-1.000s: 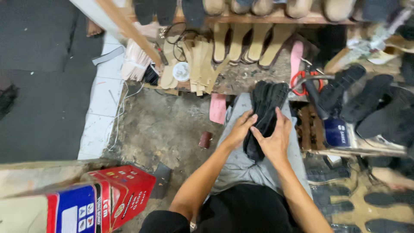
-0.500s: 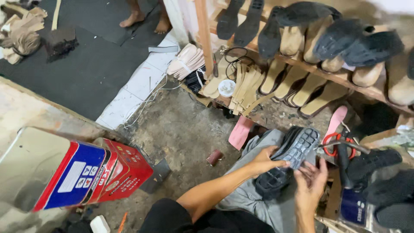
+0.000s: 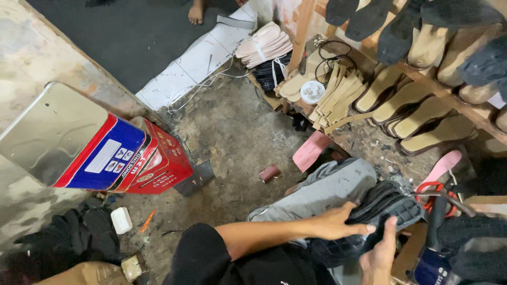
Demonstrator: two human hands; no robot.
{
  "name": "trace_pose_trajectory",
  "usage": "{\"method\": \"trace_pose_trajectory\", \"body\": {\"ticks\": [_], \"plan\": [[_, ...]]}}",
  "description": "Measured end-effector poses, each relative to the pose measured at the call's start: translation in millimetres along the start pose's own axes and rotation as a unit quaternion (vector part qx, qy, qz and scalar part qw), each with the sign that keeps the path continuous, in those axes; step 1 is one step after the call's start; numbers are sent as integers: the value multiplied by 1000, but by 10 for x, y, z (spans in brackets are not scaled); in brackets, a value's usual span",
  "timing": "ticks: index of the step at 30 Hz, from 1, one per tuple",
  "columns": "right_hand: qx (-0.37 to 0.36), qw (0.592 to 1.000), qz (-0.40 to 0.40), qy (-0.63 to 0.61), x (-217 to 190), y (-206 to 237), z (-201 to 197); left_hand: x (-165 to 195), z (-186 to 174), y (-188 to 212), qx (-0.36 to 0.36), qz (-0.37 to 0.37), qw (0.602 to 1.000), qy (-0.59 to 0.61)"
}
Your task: The person sits on the floor of a shoe workshop and sorts rubber shoe soles. They pick soles from a wooden rack, pair and stack matching soles on their lap, and place stacked pairs back onto the rack, also handling a bundle of tan insoles.
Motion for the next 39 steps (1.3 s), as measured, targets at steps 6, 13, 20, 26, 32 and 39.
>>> {"method": "trace_pose_trajectory", "body": {"ticks": [6,13,20,26,32,39], "plan": [[22,998,59,6,101,65,149,-36,-74,38,18,-61,997,-40],[-45,998,-13,-40,-194,221,396,212,-168,107,48,17,999,-11],[1,997,-65,-32,-358,153,520,418,-187,-48,32,-1,996,-81],[20,998,20,-50,-169,73,390,191,-30,-69,44,-30,995,-81],[-3,999,0,-49,-210,56,328,89,5,-197,47,52,994,-79],[53,998,27,-19,-113,-263,353,-30,-86,-412,41,-46,993,-101]]}}
Point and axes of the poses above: each hand's wrist, its own y-axis away from the middle knuckle, its own z-axis out of the palm, x = y × z, the point moved 4 cm from there along -y, towards the middle knuckle, and after that the axes turned 2 degrees about x, right-handed, at the moved point
